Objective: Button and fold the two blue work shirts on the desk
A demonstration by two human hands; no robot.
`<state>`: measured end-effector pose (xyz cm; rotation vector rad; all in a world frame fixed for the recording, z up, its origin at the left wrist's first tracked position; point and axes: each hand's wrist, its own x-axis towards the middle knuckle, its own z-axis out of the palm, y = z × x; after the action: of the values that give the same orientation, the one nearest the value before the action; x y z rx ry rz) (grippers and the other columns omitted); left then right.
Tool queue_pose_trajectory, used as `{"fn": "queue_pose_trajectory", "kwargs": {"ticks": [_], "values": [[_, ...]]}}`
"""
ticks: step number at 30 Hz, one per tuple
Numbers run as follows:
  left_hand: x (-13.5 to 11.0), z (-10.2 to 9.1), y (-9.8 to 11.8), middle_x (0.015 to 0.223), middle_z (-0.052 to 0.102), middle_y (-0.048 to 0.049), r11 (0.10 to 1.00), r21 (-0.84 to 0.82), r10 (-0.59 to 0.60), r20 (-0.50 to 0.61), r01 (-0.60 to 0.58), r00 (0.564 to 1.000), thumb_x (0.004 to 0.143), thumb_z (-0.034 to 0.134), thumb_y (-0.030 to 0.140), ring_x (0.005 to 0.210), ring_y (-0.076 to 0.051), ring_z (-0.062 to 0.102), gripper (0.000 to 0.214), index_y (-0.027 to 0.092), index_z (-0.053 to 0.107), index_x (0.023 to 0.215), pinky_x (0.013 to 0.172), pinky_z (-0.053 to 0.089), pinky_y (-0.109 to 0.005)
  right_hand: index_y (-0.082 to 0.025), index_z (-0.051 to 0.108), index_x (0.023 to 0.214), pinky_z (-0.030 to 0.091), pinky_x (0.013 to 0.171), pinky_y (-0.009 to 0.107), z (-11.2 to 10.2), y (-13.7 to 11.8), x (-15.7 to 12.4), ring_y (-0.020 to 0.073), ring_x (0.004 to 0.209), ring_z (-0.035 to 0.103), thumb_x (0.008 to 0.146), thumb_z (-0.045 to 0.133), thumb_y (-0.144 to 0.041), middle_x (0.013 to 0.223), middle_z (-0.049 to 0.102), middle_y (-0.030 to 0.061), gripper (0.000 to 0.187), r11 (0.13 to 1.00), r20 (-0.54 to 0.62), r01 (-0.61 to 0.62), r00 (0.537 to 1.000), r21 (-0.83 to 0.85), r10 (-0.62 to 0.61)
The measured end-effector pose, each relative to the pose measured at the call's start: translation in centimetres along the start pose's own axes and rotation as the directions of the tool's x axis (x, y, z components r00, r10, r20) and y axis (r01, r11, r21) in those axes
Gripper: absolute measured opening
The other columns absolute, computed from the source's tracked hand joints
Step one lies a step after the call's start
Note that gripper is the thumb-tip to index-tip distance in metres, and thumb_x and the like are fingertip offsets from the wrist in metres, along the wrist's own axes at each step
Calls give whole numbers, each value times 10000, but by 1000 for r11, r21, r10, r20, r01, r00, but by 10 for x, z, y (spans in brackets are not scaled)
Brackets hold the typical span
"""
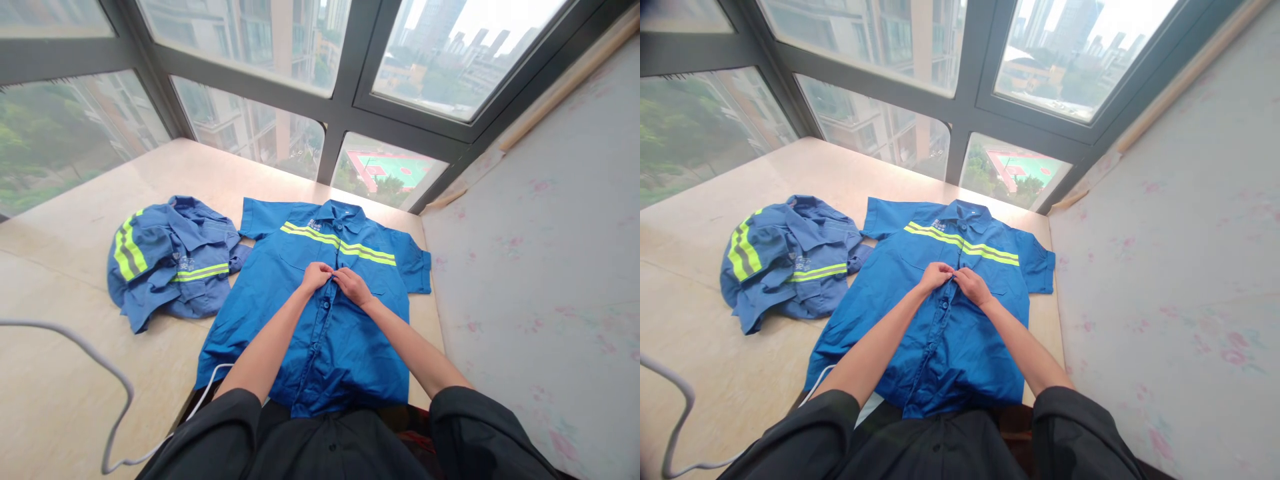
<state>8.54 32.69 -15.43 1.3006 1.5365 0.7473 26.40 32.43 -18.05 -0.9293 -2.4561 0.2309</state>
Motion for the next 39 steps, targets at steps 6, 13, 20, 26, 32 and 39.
{"fn": "queue_pose_trajectory", "kwargs": {"ticks": [6, 13, 20, 26, 32, 39], "values": [[-6, -1, 0, 861, 742, -60, 998, 58, 18, -31, -16, 999, 730, 647, 84, 865, -186, 689, 373, 126, 712, 1095, 873, 517, -280, -166, 622, 1227, 512, 835, 338, 8, 0, 1, 212, 909, 583, 1030, 333, -253, 964, 623, 121, 361, 996, -21, -19, 1000, -84, 17], [-7, 3, -3, 863, 738, -52, 996, 72, 57, -34, -54, 998, 777, 603, 106, 864, -166, 686, 374, 115, 682, 1143, 854, 509, -248, -163, 652, 1095, 462, 819, 310, 7, -2, 3, 199, 880, 550, 1028, 347, -235, 955, 623, 106, 321, 985, 3, -12, 1000, -175, 13], [-17, 1, -12, 941, 724, -43, 982, 81, 169, 31, -171, 985, 760, 676, 216, 816, -139, 660, 403, 123, 675, 1152, 777, 520, -225, -158, 645, 1125, 437, 804, 317, 8, -3, 3, 207, 880, 541, 1008, 388, -193, 965, 607, 110, 284, 975, 80, -53, 994, -218, 71], [-34, 2, -17, 1003, 703, -54, 941, 207, 274, -1, -268, 962, 790, 688, 291, 881, -146, 634, 422, 143, 667, 1185, 855, 494, -244, -166, 644, 1163, 436, 831, 310, 7, -3, 2, 208, 930, 547, 993, 439, -185, 1004, 606, 110, 267, 973, 98, -66, 991, -222, 89], [-34, 8, -7, 885, 689, -71, 887, 401, 269, -45, -229, 962, 854, 592, 262, 868, -186, 612, 267, 153, 725, 1058, 844, 465, -283, -186, 675, 1124, 449, 848, 311, 8, -1, -1, 196, 937, 561, 998, 437, -206, 1024, 622, 106, 270, 976, 32, -60, 997, -207, 68], [-40, 12, 1, 938, 664, -97, 810, 552, 264, -45, -197, 963, 882, 481, 184, 918, -205, 598, 271, 168, 716, 1016, 845, 444, -288, -183, 675, 1126, 450, 838, 293, -6, 1, 5, 186, 941, 561, 975, 490, -194, 1033, 623, 101, 239, 991, 118, 18, 993, -134, -2]]}}
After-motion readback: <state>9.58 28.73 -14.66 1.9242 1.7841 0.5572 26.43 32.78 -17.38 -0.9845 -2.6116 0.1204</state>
